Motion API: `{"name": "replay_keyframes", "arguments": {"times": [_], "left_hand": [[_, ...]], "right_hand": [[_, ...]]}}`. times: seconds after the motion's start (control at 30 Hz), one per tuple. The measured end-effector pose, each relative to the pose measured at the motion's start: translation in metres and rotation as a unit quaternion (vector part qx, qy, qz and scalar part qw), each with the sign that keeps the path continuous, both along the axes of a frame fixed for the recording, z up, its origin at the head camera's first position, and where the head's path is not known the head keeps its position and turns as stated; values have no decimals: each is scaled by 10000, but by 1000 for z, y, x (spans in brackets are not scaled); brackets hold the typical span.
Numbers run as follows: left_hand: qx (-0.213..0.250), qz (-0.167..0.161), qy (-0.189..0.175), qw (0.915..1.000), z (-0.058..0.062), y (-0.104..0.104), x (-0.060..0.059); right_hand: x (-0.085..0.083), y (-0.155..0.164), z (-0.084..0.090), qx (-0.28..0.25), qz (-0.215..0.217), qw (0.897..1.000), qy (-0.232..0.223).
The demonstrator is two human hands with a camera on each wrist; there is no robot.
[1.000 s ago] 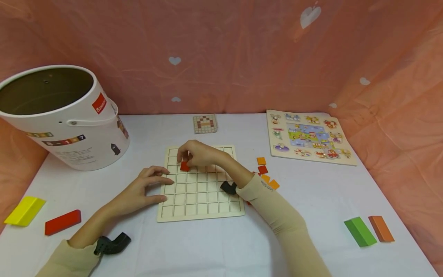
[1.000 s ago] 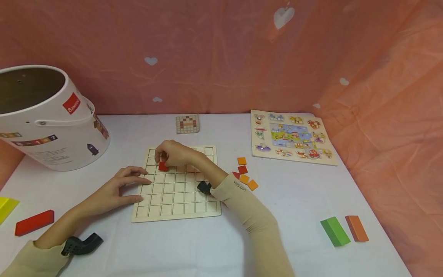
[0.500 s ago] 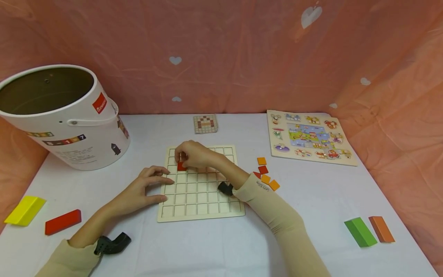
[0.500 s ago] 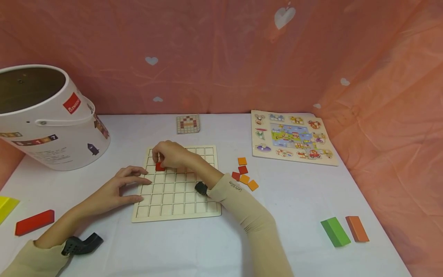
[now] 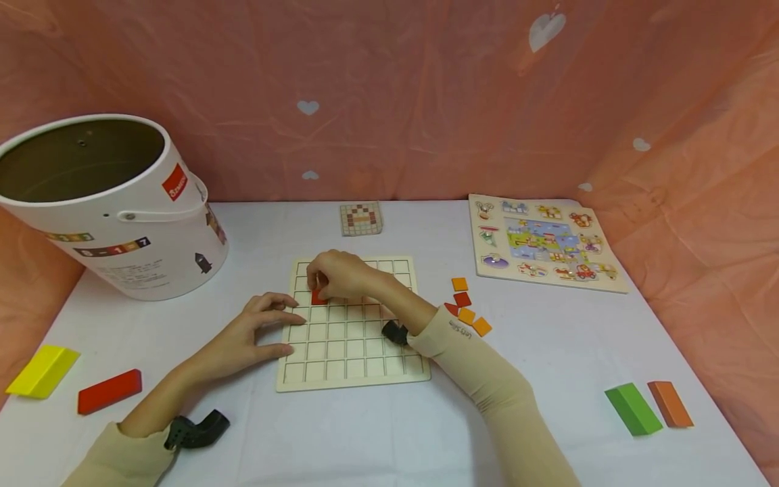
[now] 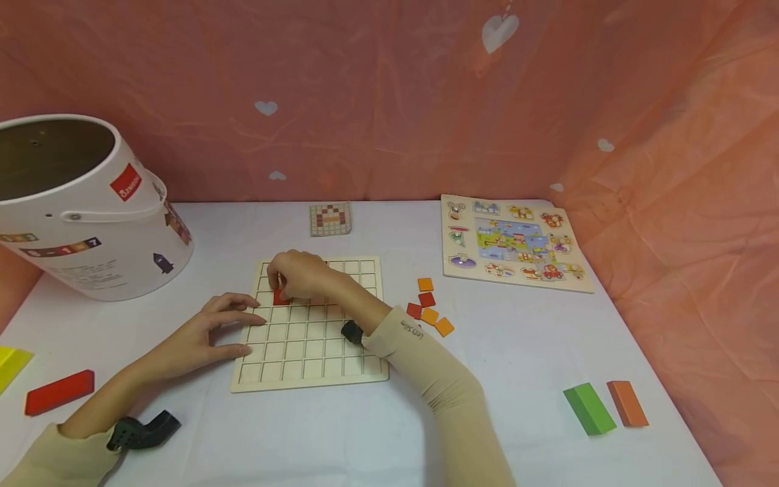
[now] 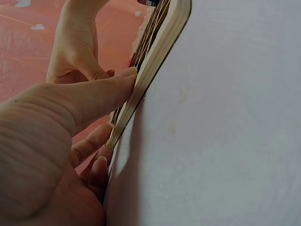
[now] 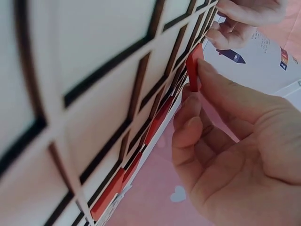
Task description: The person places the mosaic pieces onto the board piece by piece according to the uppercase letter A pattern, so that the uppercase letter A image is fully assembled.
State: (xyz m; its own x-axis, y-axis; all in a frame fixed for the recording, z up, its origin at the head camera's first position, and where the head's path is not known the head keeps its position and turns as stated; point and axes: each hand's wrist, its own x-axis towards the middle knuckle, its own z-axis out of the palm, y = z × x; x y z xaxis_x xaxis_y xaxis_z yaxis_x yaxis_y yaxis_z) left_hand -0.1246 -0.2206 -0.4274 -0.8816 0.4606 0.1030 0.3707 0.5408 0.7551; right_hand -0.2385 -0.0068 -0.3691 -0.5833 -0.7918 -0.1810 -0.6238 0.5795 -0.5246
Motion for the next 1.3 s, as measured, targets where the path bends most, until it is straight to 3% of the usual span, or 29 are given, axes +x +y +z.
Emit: {"name": "replay_keyframes", "arguments": {"times": [0.3,0.53,0.73,0.97,1.17,1.3], "left_hand": [[-35,-22,80,10000,-1,-1,0],[22,-50,43,10000,6,0,0],[-2,-15,49,10000,2,0,0],[50,-17,5,10000,-1,3,0],[65,-9,-55,10000,3,5,0],[35,37,-89,9999,4,3,2]], "right_hand": [[-1,2,-1,-87,-122,9998,-132],[-3,6,1,-287,-57,9990,-344],[-5,24,7,-930,184,9934,-644],[2,96,21,-1567,-199,9844,-769],[12,181,13,-1324,-845,9833,-920],[18,219,3,-1179,-1139,9811,-1031]]}}
